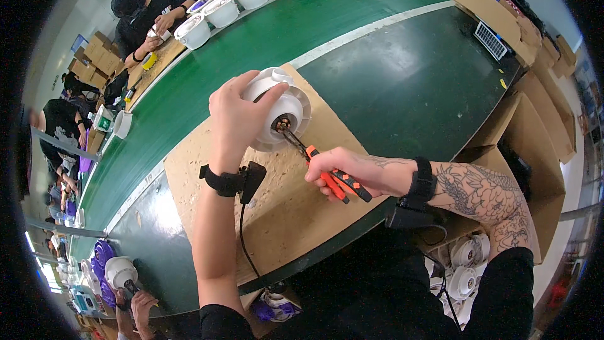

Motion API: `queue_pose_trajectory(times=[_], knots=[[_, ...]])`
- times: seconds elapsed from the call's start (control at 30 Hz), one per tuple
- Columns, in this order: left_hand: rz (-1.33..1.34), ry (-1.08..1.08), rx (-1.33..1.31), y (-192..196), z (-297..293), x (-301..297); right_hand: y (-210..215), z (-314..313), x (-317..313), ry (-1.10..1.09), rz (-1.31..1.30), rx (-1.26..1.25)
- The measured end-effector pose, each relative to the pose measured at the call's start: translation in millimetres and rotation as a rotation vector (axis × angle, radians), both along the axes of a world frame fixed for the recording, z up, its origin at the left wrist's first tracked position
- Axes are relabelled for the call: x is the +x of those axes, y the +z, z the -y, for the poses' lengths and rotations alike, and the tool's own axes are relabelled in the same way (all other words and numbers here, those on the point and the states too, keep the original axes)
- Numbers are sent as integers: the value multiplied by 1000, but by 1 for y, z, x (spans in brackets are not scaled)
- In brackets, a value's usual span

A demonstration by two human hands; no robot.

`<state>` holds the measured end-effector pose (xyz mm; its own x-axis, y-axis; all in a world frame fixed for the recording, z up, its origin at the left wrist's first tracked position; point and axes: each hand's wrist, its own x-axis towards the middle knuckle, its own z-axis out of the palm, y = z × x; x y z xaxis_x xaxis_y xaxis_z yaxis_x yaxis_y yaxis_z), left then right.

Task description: The person uses pliers to manipulate the internal components of a white plastic housing, likely a light fixture. They repeatedly insert the pliers into the central opening to adjust or remove parts while holding the object steady with their other hand.

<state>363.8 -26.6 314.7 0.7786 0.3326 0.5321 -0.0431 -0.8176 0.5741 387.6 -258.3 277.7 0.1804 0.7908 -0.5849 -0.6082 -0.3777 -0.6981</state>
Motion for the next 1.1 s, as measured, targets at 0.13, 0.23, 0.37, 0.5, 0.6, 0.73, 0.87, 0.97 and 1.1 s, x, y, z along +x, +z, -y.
queue_pose_trajectory(times=[0.13,0.23,0.37,0.5,0.6,0.73,0.87,0.97,1.1], knots=[[3,-20,17,4,3,-1,10,-1,-2,-8,45,-61],[6,-25,54,4,4,-2,9,-3,-5,-26,45,-44],[38,-30,116,8,12,-3,12,-4,-4,-71,-20,-34],[72,2,136,9,12,-5,8,-9,3,-40,-29,-7],[97,21,132,8,12,-3,17,-11,4,-9,-25,-7],[117,56,212,9,13,-2,14,-21,7,-20,-71,-4],[165,82,260,9,11,-1,21,-26,14,-11,-44,-14],[184,127,276,8,3,-2,27,-33,18,21,83,9],[153,180,289,10,1,1,14,-44,28,65,142,31]])
